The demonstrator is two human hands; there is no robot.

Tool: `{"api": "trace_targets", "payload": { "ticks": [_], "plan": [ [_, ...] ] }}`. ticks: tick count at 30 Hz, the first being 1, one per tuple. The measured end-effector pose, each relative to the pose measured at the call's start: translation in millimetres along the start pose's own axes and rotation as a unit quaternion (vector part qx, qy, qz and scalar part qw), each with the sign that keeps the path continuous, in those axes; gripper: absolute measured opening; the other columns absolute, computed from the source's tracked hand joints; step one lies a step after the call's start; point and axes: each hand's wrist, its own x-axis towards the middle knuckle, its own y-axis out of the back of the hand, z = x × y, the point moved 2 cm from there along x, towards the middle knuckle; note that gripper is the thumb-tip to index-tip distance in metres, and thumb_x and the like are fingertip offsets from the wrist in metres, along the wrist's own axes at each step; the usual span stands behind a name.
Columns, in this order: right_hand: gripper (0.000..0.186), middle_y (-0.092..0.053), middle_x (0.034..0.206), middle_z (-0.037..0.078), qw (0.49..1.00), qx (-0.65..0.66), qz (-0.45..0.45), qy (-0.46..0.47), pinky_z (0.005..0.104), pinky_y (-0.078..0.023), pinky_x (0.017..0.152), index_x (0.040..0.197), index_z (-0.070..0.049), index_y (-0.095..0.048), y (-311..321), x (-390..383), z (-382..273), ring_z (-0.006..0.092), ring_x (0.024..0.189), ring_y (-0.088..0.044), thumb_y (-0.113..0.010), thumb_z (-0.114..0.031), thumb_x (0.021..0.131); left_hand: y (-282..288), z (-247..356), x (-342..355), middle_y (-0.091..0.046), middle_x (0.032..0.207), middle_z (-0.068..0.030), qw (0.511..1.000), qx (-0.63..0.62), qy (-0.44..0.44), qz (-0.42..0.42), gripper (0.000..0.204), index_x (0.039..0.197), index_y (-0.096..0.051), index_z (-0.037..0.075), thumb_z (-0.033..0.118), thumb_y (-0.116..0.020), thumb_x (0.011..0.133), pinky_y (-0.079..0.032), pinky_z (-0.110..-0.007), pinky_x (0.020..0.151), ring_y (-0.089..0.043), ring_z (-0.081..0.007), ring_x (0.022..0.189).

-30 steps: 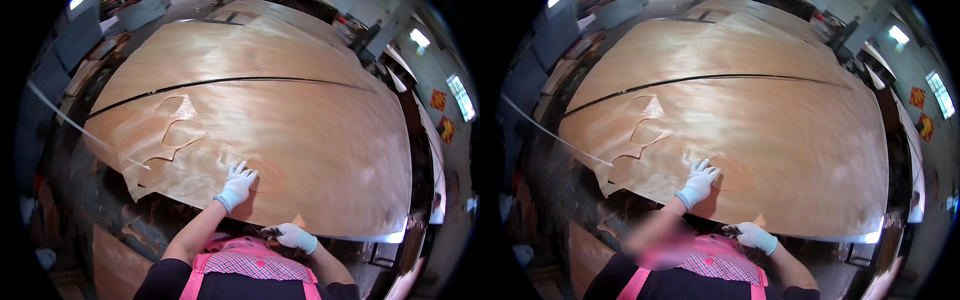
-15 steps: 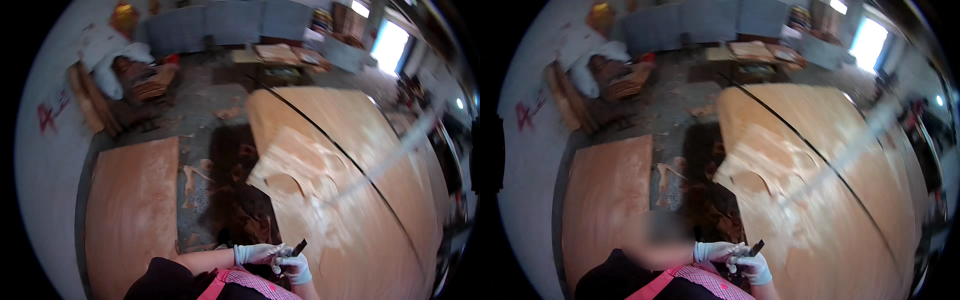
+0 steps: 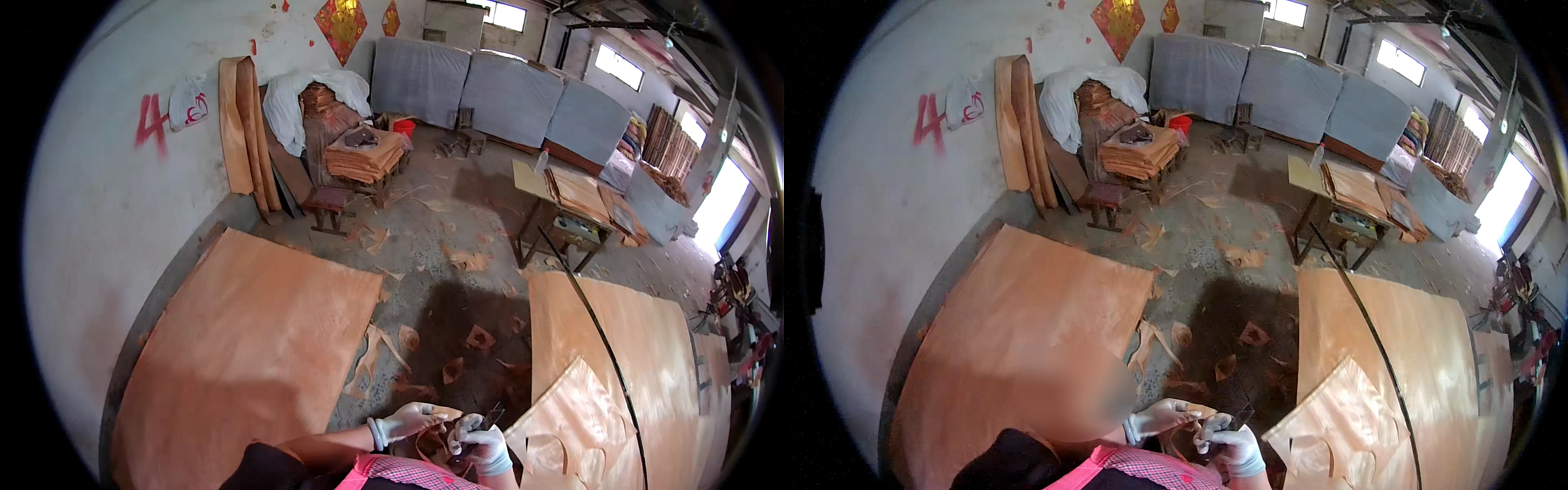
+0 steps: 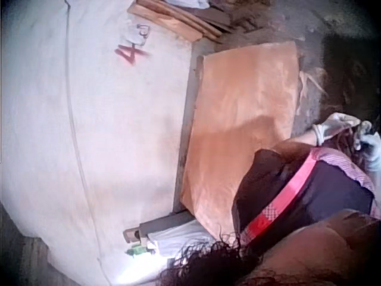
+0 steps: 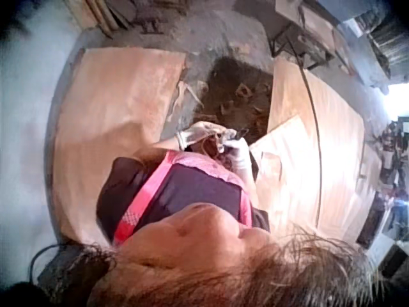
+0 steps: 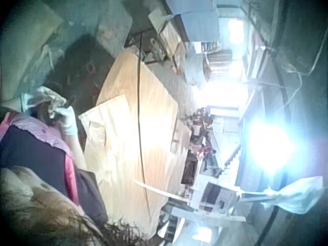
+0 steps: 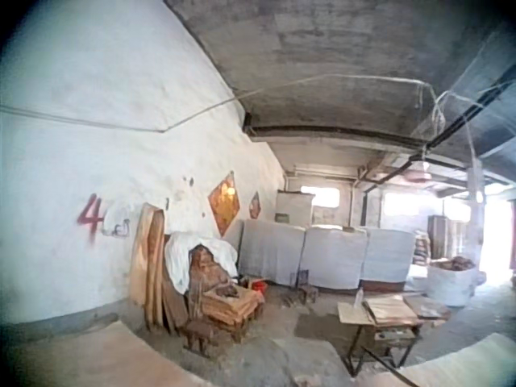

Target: The person applies adhesive and tape to repair a large sheet of wood veneer, smoothing the material by hand and with a tool, and then moves a large panel across the workshop to a stack.

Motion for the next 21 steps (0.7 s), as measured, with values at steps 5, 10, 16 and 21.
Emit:
{"api": "trace_targets", "payload": {
  "ticks": [5,10,16,21],
  "plan": [
    [0.026,-0.064,0.079,0.017,0.999,-0.014,0.033,-0.017,0.0388,-0.052,0.076,0.101,0.009,-0.060,28.0,91.1,-38.5,0.0311,0.077,-0.065,-0.062,0.004,0.076,83.9,30.3,24.4,-0.067,0.111,-0.0020,0.994,-0.045,-0.031,0.093,0.044,0.135,-0.053,-0.001,0.022,-0.060,0.098,-0.048,-0.022,0.081,-0.060,-0.0077,0.088],
    [0.039,-0.064,0.091,0.014,0.997,-0.017,0.075,-0.023,0.0378,-0.054,0.071,0.117,0.007,-0.056,46.4,188.8,-83.7,0.0273,0.081,-0.064,-0.062,0.006,0.078,156.0,86.1,59.2,-0.047,0.143,-0.0204,0.961,0.220,-0.104,0.128,0.084,0.150,-0.024,-0.004,0.033,-0.070,0.090,-0.041,-0.033,0.103,-0.051,-0.0283,0.127],
    [0.050,-0.061,0.088,0.013,0.997,-0.017,0.053,-0.048,0.0362,-0.057,0.070,0.130,0.008,-0.047,37.3,330.5,-189.1,0.0296,0.084,-0.066,-0.061,0.006,0.083,243.4,213.0,116.2,-0.044,0.140,-0.0317,0.793,0.547,0.002,0.267,0.104,0.148,-0.018,-0.010,0.048,-0.072,0.080,-0.036,-0.037,0.109,-0.045,-0.0374,0.132],
    [0.046,-0.061,0.089,0.010,0.993,-0.078,0.019,-0.084,0.0363,-0.056,0.075,0.129,0.008,-0.048,20.4,463.9,-261.4,0.0282,0.087,-0.066,-0.056,0.006,0.084,297.7,309.9,136.3,-0.065,0.106,-0.0248,0.740,0.476,-0.069,0.470,0.066,0.132,-0.051,-0.006,0.031,-0.069,0.081,-0.049,-0.036,0.087,-0.065,-0.0326,0.101]
  ]
}}
